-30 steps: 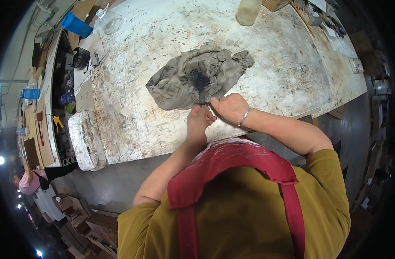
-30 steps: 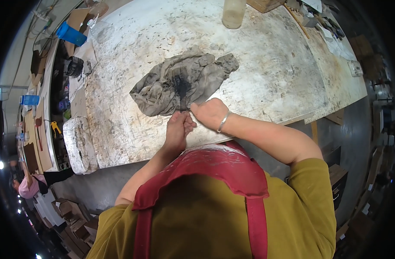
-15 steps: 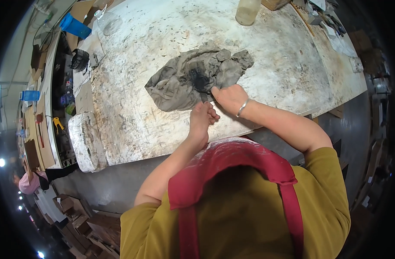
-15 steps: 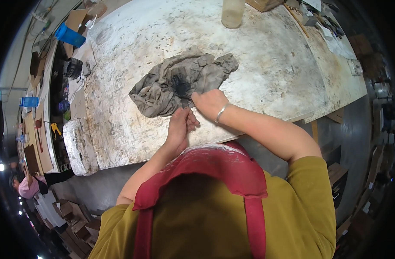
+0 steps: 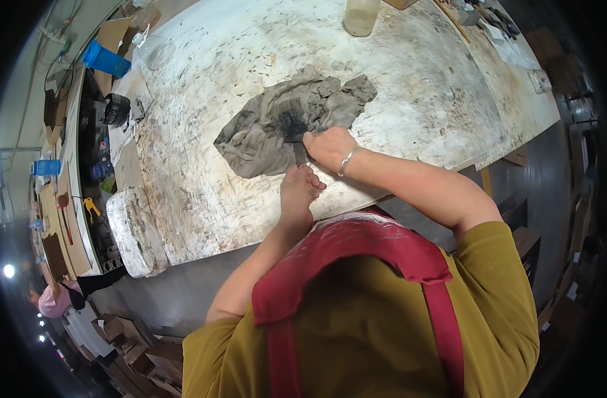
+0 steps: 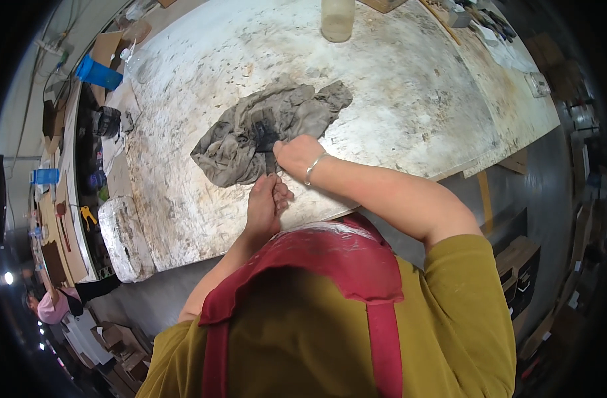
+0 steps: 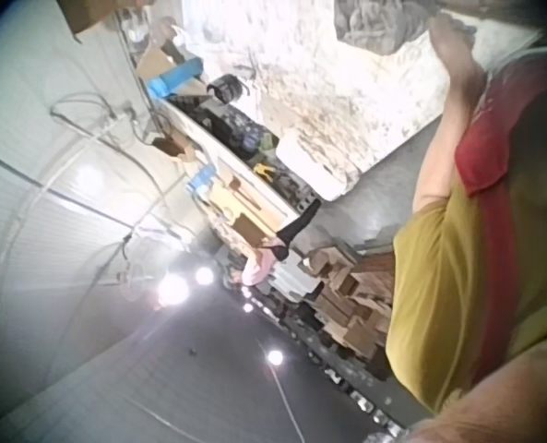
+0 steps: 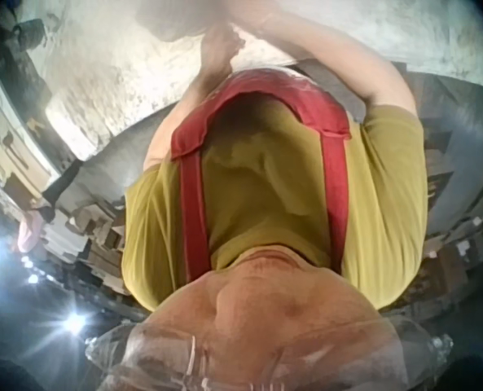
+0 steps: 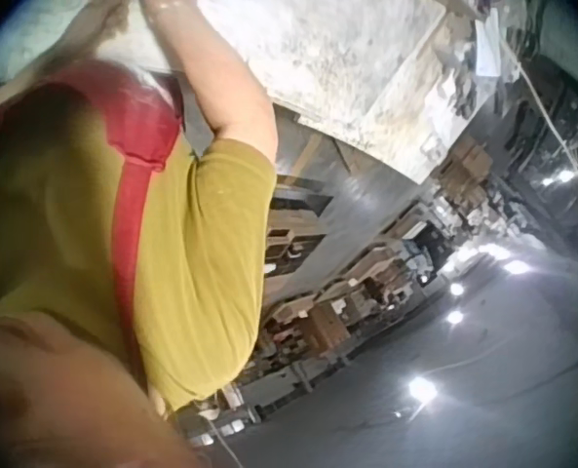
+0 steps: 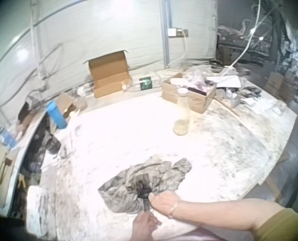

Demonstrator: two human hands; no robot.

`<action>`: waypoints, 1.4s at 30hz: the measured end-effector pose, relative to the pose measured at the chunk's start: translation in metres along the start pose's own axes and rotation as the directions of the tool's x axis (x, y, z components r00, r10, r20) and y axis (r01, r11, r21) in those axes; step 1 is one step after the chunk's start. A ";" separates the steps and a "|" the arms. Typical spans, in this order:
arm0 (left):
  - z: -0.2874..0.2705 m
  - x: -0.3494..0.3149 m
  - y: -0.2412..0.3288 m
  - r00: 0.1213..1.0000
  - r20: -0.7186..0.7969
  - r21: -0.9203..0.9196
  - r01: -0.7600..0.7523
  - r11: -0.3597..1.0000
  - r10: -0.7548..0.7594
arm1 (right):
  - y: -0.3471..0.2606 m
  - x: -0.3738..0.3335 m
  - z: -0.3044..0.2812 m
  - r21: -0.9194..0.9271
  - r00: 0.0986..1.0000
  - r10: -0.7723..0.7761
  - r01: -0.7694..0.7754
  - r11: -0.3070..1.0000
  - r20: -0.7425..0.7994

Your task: The person cleans a black metal tool by hand using a cloth and liquid from a bottle on a workbench.

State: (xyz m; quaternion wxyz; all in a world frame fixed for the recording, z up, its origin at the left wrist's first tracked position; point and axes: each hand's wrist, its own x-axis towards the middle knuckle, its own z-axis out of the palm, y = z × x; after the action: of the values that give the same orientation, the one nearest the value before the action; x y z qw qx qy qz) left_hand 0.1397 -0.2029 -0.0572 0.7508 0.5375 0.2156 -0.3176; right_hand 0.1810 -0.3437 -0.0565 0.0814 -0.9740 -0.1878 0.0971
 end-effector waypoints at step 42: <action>-0.022 0.004 -0.014 0.998 0.064 0.120 -0.036 0.992 0.029 | -0.004 -0.026 0.000 0.020 0.992 0.057 -0.060 0.998 0.112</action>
State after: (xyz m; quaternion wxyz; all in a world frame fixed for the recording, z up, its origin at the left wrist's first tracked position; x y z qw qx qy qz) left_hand 0.1328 -0.1861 -0.0761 0.7284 0.5751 0.1637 -0.3345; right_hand 0.1559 -0.3500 -0.0515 0.0794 -0.9711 -0.1624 0.1558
